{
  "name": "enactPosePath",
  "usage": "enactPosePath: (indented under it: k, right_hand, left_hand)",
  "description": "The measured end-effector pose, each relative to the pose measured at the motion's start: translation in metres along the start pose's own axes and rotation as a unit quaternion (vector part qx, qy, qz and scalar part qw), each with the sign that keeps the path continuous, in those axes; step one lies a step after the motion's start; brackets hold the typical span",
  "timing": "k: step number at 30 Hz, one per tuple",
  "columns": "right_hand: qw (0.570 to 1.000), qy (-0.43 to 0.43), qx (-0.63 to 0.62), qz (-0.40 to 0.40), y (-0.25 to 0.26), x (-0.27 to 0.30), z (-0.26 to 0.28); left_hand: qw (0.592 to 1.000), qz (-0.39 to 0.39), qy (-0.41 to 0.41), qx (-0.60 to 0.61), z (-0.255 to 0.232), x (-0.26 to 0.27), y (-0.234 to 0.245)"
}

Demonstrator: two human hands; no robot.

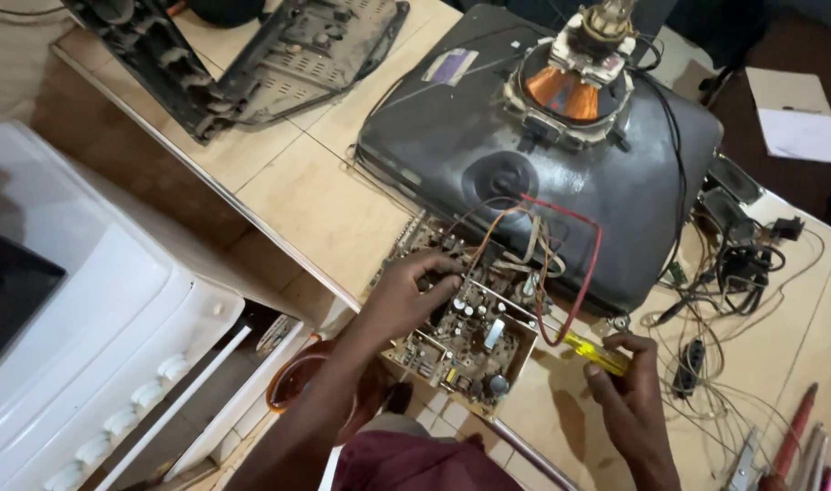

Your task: Repairing a circuit board from a disassembled CRT television using a screwdriver and manual manipulation.

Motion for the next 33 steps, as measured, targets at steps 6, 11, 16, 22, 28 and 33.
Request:
enactPosePath:
  k: [6,11,16,22,28,33]
  right_hand:
    - [0.997,-0.027,0.076,-0.016,0.006,-0.002,0.012]
    - [0.993,0.043,0.108,0.002,0.002,-0.004,0.025]
    - [0.99,0.0,0.137,-0.044,0.008,-0.01,0.015]
    - [0.996,0.012,0.09,0.014,0.001,-0.008,0.028]
    - [0.99,-0.046,0.131,0.028,0.002,-0.007,0.003]
    - [0.988,0.014,0.148,-0.04,0.006,-0.01,0.044]
  left_hand:
    - [0.997,0.008,-0.067,-0.03,-0.009,-0.009,0.0]
    - [0.993,0.013,-0.11,-0.034,-0.003,-0.014,-0.005]
    - [0.995,0.014,-0.093,-0.033,-0.001,-0.016,-0.003]
    - [0.997,0.019,-0.066,-0.044,-0.004,-0.013,0.0]
    - [0.994,0.014,-0.108,-0.029,-0.014,-0.013,0.002]
    - [0.993,0.02,-0.119,-0.017,-0.014,-0.012,0.003]
Point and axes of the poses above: each hand's wrist, its own x-axis away from the middle knuckle, its own y-axis out of the back of the hand, z = x × y, the point moved 10 cm from there along -x, towards the middle knuckle, and after that the axes turned 10 degrees about y, right-handed, at the moved point
